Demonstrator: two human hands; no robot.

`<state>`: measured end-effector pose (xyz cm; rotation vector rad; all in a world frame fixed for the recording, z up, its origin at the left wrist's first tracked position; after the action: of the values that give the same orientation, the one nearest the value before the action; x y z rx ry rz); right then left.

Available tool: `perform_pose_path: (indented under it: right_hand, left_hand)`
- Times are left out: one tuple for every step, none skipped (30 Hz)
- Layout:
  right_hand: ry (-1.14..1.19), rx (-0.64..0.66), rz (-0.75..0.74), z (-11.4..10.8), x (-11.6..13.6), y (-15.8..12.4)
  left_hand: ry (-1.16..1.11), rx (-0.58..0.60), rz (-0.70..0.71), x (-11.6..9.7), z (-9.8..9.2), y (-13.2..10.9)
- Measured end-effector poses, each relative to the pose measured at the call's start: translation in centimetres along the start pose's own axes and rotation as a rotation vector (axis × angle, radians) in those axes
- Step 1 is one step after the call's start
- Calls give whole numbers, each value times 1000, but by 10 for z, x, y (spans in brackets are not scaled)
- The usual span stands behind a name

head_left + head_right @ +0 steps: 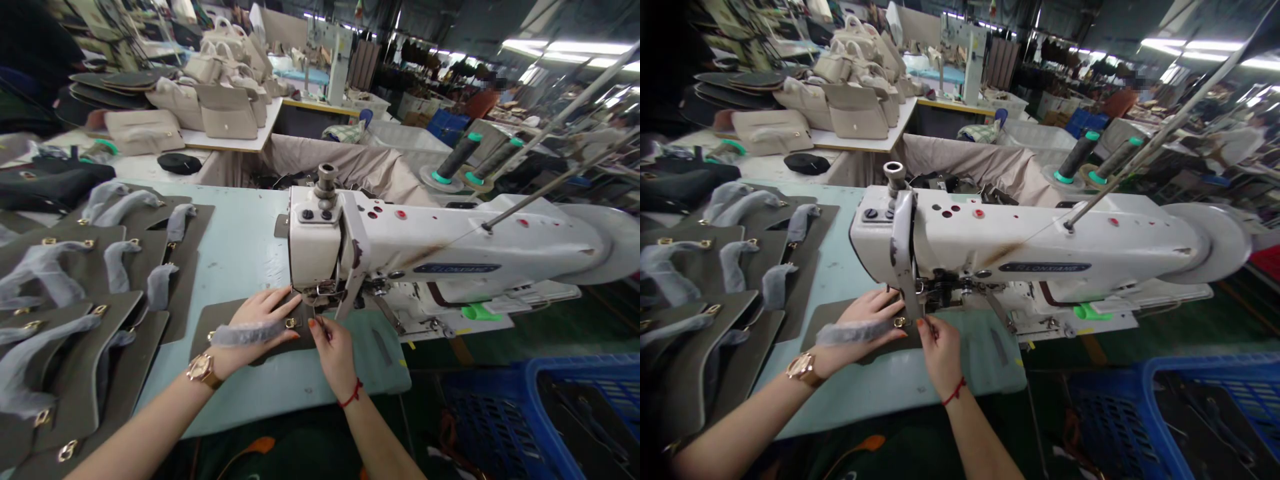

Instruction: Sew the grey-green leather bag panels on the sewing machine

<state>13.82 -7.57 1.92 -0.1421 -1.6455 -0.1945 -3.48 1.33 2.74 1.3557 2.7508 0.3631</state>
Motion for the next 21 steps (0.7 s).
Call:
perform_pose_path:
  right_hand:
    - [27,6,14,1,-1,1]
    - [53,4,32,2,-3,1]
    - [78,-4,50,2,-5,2]
    - [99,-13,66,2,-8,2]
    - [118,-20,80,2,-10,2]
    - [134,-23,89,2,-12,2]
    - [147,-22,97,1,-14,2]
    - [160,-19,104,1,-15,2]
    - [170,-15,110,1,-16,2]
    - [176,-16,116,0,-16,2]
    - [176,-20,123,0,-16,2]
    - [174,-25,130,0,-15,3]
    - [171,-32,140,0,-15,4]
    - [165,-40,153,0,-14,5]
    - [159,-46,167,1,-14,6]
    - [157,-50,180,1,-14,8]
    - [156,-51,187,1,-14,10]
    - [156,-52,189,2,-14,11]
    - [155,-51,185,1,-14,12]
    - [156,-47,179,1,-14,13]
    - [155,-38,172,0,-13,13]
  left_hand:
    - [35,24,5,0,-8,3]
    - [70,38,5,0,-14,4]
    - [98,49,11,-1,-19,6]
    - [114,57,19,-2,-23,6]
    - [119,63,26,-3,-25,7]
    - [118,69,30,-4,-26,7]
    - [115,73,29,-4,-26,7]
    - [111,78,27,-5,-25,8]
    - [107,84,26,-4,-25,8]
    - [105,89,25,-4,-24,8]
    - [107,91,22,-4,-24,8]
    - [111,87,19,-4,-24,9]
    - [116,83,15,-4,-25,10]
    - [120,81,11,-4,-26,12]
    - [122,79,6,-3,-27,13]
    - [123,78,1,-3,-28,15]
    - [120,80,-3,-3,-29,17]
    - [116,83,-11,-2,-31,18]
    - [109,85,-19,-1,-32,20]
    - [97,87,-25,1,-33,21]
    - [81,89,-22,3,-34,22]
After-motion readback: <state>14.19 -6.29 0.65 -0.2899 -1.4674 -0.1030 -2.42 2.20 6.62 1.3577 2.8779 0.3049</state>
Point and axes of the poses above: each hand's wrist, its own y-axis towards the middle knuckle, its own z-axis out of the palm, x = y × z, the point moved 1 cm from there along y, towards the middle knuckle, and after that the axes turned 15 degrees about y, right-handed, at the moved point
